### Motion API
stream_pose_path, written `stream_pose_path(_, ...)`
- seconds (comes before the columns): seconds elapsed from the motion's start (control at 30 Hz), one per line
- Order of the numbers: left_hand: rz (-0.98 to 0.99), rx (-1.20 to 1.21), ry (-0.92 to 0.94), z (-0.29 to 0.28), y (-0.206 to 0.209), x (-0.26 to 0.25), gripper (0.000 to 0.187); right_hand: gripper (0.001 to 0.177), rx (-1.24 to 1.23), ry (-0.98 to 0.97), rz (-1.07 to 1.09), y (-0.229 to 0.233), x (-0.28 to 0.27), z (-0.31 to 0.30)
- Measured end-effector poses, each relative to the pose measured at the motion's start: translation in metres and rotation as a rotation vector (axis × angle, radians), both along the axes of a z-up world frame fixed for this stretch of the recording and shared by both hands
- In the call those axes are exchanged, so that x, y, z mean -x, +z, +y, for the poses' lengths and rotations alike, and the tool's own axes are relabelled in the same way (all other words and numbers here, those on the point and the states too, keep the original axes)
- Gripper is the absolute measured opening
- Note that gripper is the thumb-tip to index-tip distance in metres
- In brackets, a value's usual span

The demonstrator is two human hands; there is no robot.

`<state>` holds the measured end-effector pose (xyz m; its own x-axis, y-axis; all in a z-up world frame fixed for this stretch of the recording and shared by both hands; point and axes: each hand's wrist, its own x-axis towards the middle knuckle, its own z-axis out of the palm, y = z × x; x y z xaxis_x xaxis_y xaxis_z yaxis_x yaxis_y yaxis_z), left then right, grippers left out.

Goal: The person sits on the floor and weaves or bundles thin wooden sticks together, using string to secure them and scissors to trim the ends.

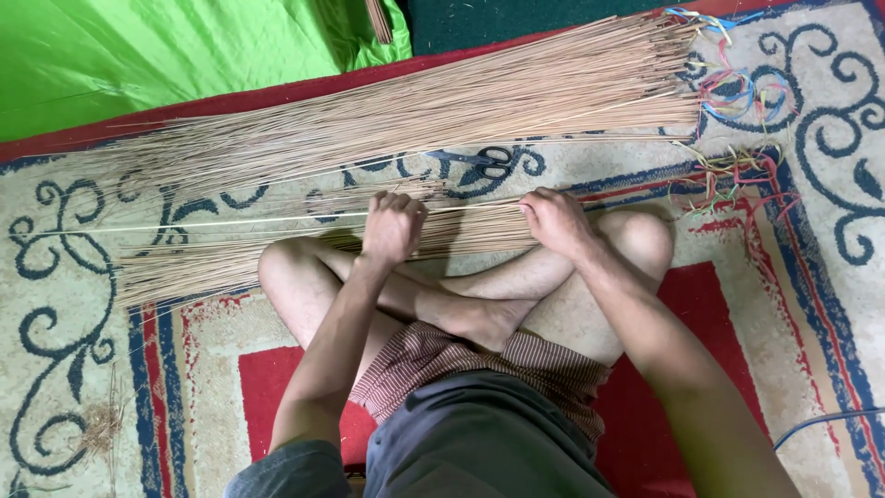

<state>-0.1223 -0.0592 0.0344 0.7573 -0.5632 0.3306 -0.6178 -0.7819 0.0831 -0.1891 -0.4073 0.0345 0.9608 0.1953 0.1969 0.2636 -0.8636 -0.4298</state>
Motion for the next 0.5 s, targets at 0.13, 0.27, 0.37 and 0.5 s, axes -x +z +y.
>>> stream_pose_path(0.13, -0.019, 0.032, -0.1, -0.05, 0.036, 0.029, 0.011, 0.013, -0.081, 0.055, -0.001, -0.002, -0.002, 0.045)
stream_pose_path(0.27, -0.028, 0.054, -0.118, -0.065, 0.032, 0.028, 0.007, 0.008, -0.094, 0.112, -0.1, 0.004, 0.0, 0.049)
stream_pose_path(0.37, 0.077, 0.051, -0.059, -0.058, 0.021, 0.018, 0.013, 0.011, -0.096, 0.101, -0.091, 0.004, 0.0, 0.025)
stream_pose_path(0.5, 0.097, 0.001, -0.035, -0.047, 0.031, 0.014, 0.014, 0.012, -0.047, 0.112, -0.107, 0.012, 0.002, -0.003)
